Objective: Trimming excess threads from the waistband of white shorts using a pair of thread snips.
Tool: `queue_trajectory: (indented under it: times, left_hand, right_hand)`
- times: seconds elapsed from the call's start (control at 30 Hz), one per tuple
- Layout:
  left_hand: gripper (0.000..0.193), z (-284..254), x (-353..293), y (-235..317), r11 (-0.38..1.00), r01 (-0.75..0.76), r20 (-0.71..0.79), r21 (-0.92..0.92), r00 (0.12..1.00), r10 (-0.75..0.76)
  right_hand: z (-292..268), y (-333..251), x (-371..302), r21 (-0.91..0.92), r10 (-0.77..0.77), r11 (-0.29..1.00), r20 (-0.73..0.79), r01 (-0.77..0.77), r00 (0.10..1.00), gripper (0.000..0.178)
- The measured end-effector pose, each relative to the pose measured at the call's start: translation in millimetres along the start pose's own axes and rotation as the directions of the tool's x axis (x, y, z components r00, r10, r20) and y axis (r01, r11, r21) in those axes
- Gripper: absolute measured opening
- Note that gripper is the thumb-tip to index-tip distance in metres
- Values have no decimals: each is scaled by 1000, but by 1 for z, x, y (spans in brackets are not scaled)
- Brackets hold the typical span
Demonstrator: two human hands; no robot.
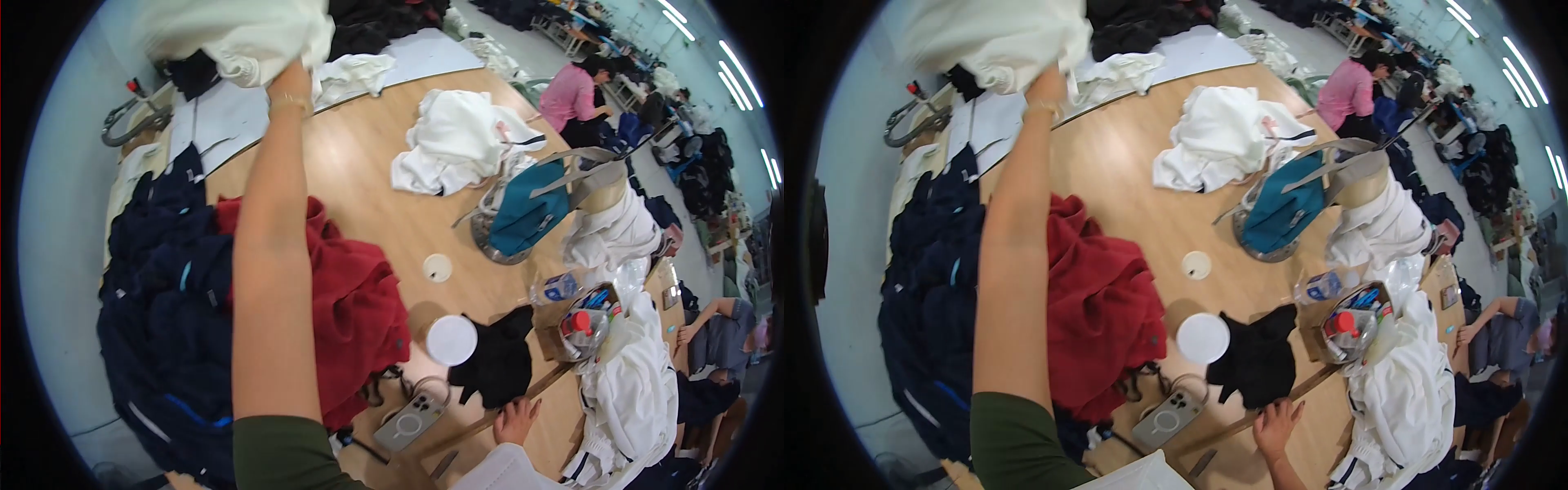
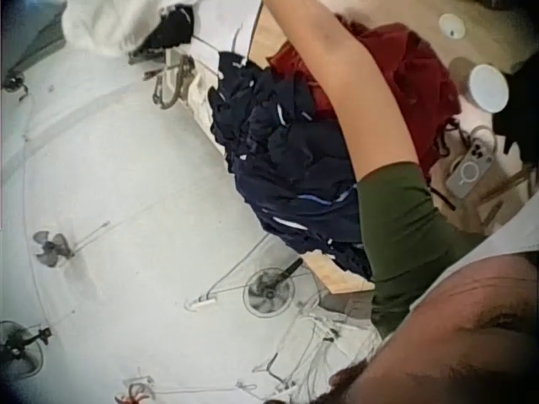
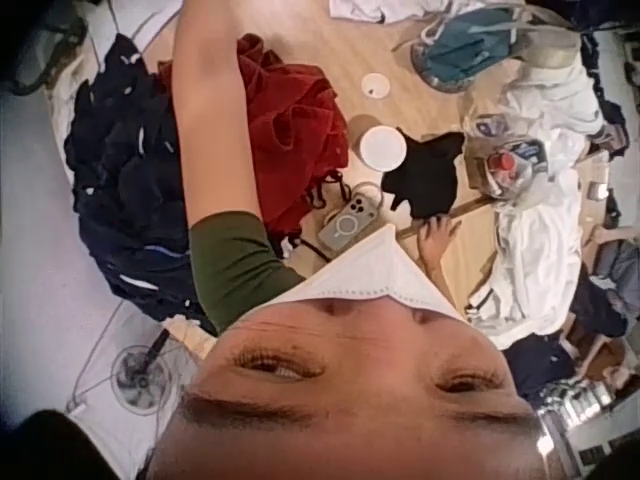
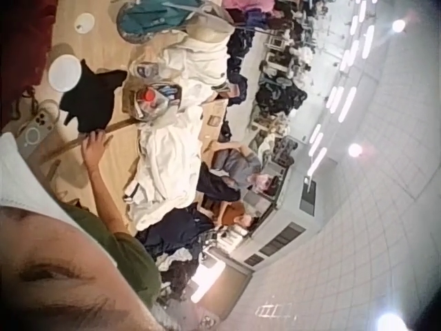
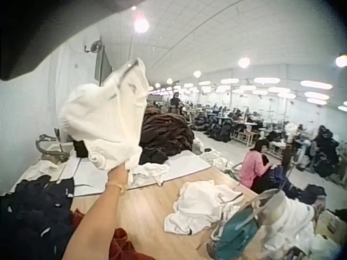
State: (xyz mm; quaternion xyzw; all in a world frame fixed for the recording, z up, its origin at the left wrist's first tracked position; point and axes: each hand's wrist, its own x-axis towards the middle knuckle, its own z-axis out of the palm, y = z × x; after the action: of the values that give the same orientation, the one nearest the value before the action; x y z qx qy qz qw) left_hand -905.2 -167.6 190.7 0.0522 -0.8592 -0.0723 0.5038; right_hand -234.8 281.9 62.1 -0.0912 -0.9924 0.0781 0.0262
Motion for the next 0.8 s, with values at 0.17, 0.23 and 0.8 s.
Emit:
queue_trajectory:
  times: [0.17,0.23,0.8]
  left_hand:
    - [27,-2,-74,25,909,366,659,198,637,-401]
    - [28,7,-91,27,911,340,688,231,606,-401]
    - [30,-152,-99,16,980,-73,930,-183,312,196]
  right_hand:
    - [0,0,-2,30,-35,999,50,34,998,16]
    - [-3,-2,4,49,-21,999,82,17,996,16]
    - [-5,-3,-1,70,-33,997,45,30,998,17]
